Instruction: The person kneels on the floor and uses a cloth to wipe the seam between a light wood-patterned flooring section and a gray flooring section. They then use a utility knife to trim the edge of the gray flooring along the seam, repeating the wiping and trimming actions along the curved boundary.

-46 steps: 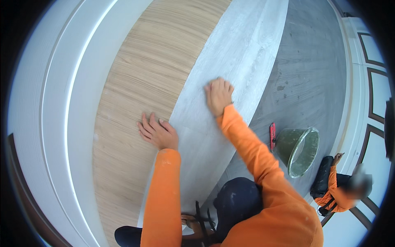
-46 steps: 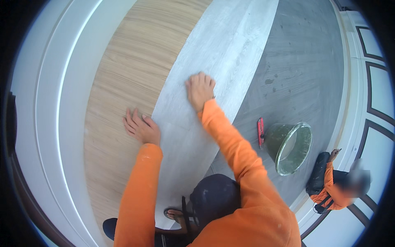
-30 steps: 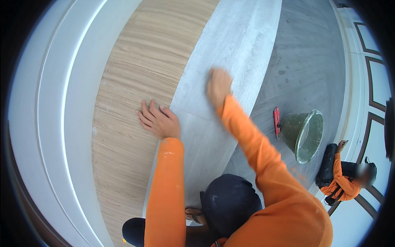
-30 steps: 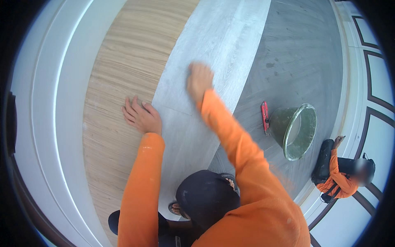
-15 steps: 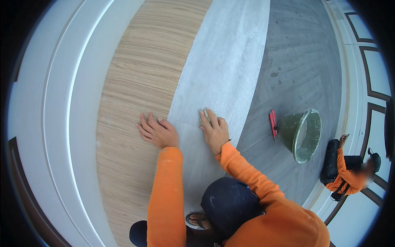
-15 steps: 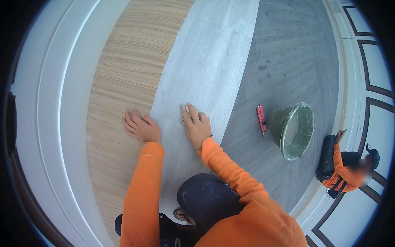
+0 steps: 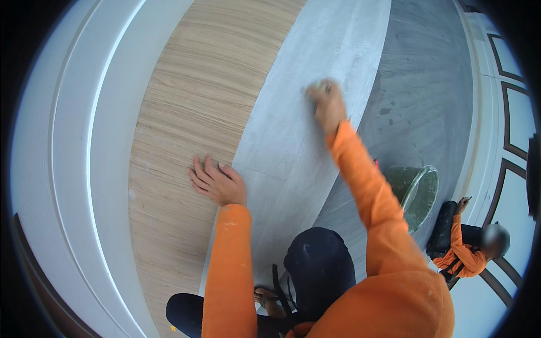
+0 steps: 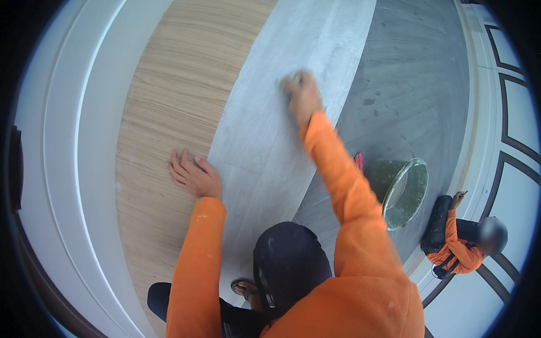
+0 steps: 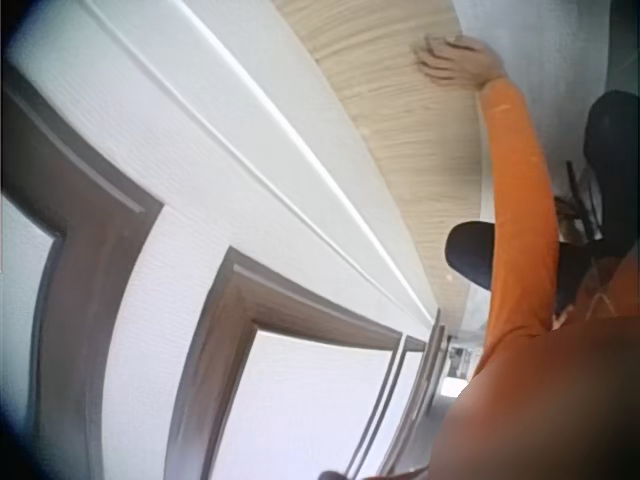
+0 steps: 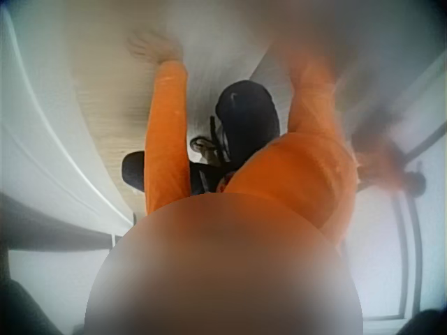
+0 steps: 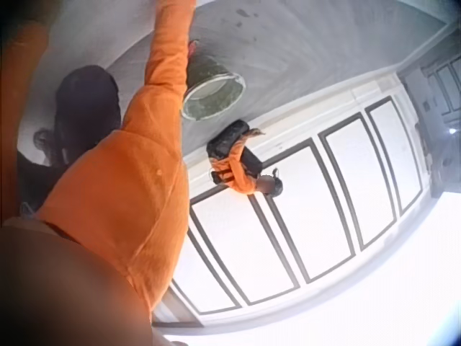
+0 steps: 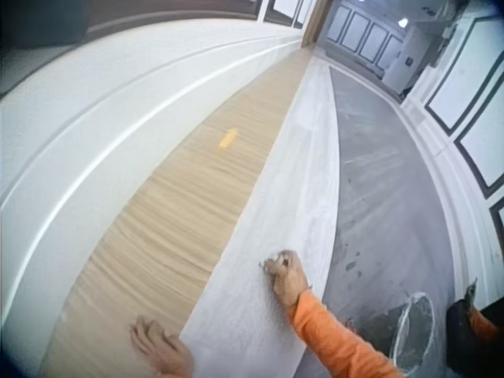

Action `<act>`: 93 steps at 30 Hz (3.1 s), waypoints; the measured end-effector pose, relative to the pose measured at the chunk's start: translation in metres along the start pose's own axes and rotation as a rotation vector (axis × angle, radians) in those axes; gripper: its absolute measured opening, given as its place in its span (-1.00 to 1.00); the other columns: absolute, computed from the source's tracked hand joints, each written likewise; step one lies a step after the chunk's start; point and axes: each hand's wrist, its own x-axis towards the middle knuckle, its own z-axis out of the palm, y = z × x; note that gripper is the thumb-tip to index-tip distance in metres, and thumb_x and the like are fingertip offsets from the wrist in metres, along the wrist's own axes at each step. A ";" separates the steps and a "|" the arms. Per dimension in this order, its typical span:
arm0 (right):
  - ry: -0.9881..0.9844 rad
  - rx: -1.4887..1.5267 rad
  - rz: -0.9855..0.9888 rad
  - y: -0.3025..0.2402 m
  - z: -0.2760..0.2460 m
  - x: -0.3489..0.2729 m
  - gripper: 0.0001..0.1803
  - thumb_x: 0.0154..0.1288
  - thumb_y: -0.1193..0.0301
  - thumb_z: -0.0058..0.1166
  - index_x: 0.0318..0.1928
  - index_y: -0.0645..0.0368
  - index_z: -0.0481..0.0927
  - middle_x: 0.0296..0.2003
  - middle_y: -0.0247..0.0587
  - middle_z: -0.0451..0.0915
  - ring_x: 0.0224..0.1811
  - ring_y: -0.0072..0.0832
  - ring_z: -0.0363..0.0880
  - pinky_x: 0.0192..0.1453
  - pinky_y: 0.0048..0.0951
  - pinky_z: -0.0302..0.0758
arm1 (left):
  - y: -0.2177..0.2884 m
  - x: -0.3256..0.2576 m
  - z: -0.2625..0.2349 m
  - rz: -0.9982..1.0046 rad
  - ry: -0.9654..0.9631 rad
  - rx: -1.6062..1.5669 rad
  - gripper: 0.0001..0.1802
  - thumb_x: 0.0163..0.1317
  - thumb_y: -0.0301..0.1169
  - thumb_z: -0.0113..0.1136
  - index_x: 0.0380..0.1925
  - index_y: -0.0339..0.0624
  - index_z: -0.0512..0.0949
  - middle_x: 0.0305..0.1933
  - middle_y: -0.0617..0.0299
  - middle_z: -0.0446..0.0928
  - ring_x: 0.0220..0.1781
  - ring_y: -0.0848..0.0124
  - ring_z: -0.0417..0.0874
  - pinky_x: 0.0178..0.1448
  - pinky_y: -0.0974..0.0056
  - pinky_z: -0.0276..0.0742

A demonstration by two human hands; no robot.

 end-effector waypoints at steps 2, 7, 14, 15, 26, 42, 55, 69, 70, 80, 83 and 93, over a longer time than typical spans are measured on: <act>0.104 0.013 0.089 0.040 -0.004 0.077 -0.52 0.27 0.75 0.03 0.04 0.02 0.80 0.10 0.15 0.61 0.12 -0.03 0.63 0.28 -0.18 0.60 | 0.001 0.002 0.001 0.004 0.019 -0.003 -0.54 0.50 -0.28 -0.03 0.32 -0.17 0.44 0.58 -0.10 0.27 0.68 -0.27 0.09 0.64 -0.35 0.00; 0.104 -0.175 0.197 0.091 -0.011 0.174 -0.67 0.33 0.56 0.16 0.00 -0.05 0.83 0.07 -0.01 0.65 0.10 -0.01 0.67 0.24 -0.13 0.63 | 0.002 -0.001 -0.002 0.005 0.004 -0.004 -0.54 0.50 -0.28 -0.03 0.33 -0.18 0.44 0.57 -0.11 0.28 0.67 -0.27 0.10 0.64 -0.35 0.01; 0.005 0.012 0.087 0.006 -0.003 0.053 -0.70 0.38 0.58 0.14 0.00 0.04 0.82 0.00 -0.05 0.73 0.01 -0.09 0.71 0.19 -0.20 0.63 | 0.001 -0.003 -0.002 0.005 0.001 -0.006 -0.52 0.51 -0.27 -0.03 0.35 -0.19 0.42 0.59 -0.10 0.25 0.67 -0.27 0.07 0.64 -0.35 0.01; -0.042 0.061 0.056 -0.019 -0.003 0.021 -0.65 0.34 0.63 0.08 0.02 0.06 0.80 0.03 -0.02 0.72 0.06 -0.07 0.69 0.24 -0.17 0.62 | 0.000 -0.003 -0.003 0.005 -0.007 -0.008 -0.51 0.50 -0.27 -0.02 0.37 -0.19 0.40 0.60 -0.09 0.23 0.67 -0.27 0.06 0.64 -0.34 0.00; -0.168 0.137 -0.295 -0.042 0.013 -0.080 -0.52 0.07 0.71 0.18 0.00 0.06 0.80 -0.03 -0.02 0.61 -0.05 -0.04 0.57 0.13 -0.13 0.59 | 0.003 -0.001 0.007 0.005 0.065 -0.028 -0.52 0.49 -0.25 -0.02 0.35 -0.12 0.43 0.58 -0.07 0.27 0.65 -0.28 0.12 0.62 -0.38 0.03; -0.026 0.141 -0.103 -0.129 0.023 -0.158 -0.56 0.08 0.63 0.20 -0.05 -0.12 0.77 -0.32 -0.17 0.47 -0.22 -0.21 0.52 -0.06 -0.16 0.42 | -0.001 -0.002 0.007 0.013 0.096 0.011 -0.53 0.47 -0.26 0.00 0.32 -0.14 0.46 0.56 -0.05 0.31 0.64 -0.27 0.16 0.60 -0.35 0.10; 0.072 -0.514 0.253 0.082 -0.025 0.169 -0.61 0.57 0.31 -0.02 0.18 -0.44 0.77 -0.08 -0.26 0.70 -0.01 -0.25 0.70 0.44 0.20 0.19 | 0.000 -0.002 0.002 -0.013 0.027 0.028 -0.55 0.48 -0.28 -0.01 0.31 -0.14 0.46 0.55 -0.07 0.32 0.65 -0.25 0.15 0.62 -0.34 0.08; -0.239 -0.042 -0.467 -0.103 0.009 -0.113 -0.50 0.24 0.52 0.22 0.16 -0.26 0.73 -0.22 -0.37 0.56 0.01 -0.35 0.55 0.32 0.36 0.20 | -0.001 -0.003 0.002 -0.022 0.031 -0.058 -0.53 0.54 -0.29 -0.08 0.38 -0.15 0.36 0.59 -0.05 0.26 0.68 -0.24 0.09 0.65 -0.36 -0.02; -0.243 -0.262 -0.495 -0.066 0.006 -0.070 -0.50 0.29 0.50 0.18 0.20 -0.27 0.72 -0.20 -0.33 0.58 0.04 -0.35 0.54 0.35 0.41 0.19 | -0.001 -0.003 0.003 -0.027 0.016 -0.049 -0.53 0.55 -0.28 -0.09 0.38 -0.16 0.36 0.59 -0.05 0.26 0.68 -0.23 0.09 0.65 -0.36 -0.02; -0.084 -0.754 0.113 -0.037 0.021 0.139 -0.60 0.39 0.42 0.01 0.17 -0.12 0.68 0.02 -0.21 0.74 0.17 -0.21 0.70 0.41 0.23 0.30 | 0.000 -0.001 0.004 -0.038 0.010 -0.035 -0.50 0.59 -0.27 -0.14 0.45 -0.17 0.27 0.60 -0.04 0.24 0.69 -0.23 0.07 0.66 -0.34 -0.03; -0.158 -0.470 -0.366 -0.114 0.043 -0.009 -0.72 0.26 0.52 0.07 -0.05 0.05 0.70 -0.18 -0.28 0.71 -0.15 -0.30 0.68 0.00 -0.04 0.41 | 0.000 -0.005 0.003 -0.045 0.018 -0.079 -0.51 0.60 -0.29 -0.16 0.45 -0.18 0.28 0.60 -0.02 0.25 0.69 -0.22 0.08 0.67 -0.34 -0.03; -0.181 -0.643 -0.458 -0.033 -0.007 0.097 -0.54 0.42 0.50 0.02 0.26 -0.17 0.65 0.04 -0.35 0.74 0.07 -0.30 0.66 0.13 -0.12 0.46 | -0.002 -0.005 0.004 -0.028 0.012 -0.032 -0.50 0.58 -0.32 -0.13 0.44 -0.24 0.32 0.61 -0.04 0.25 0.68 -0.19 0.10 0.66 -0.30 -0.03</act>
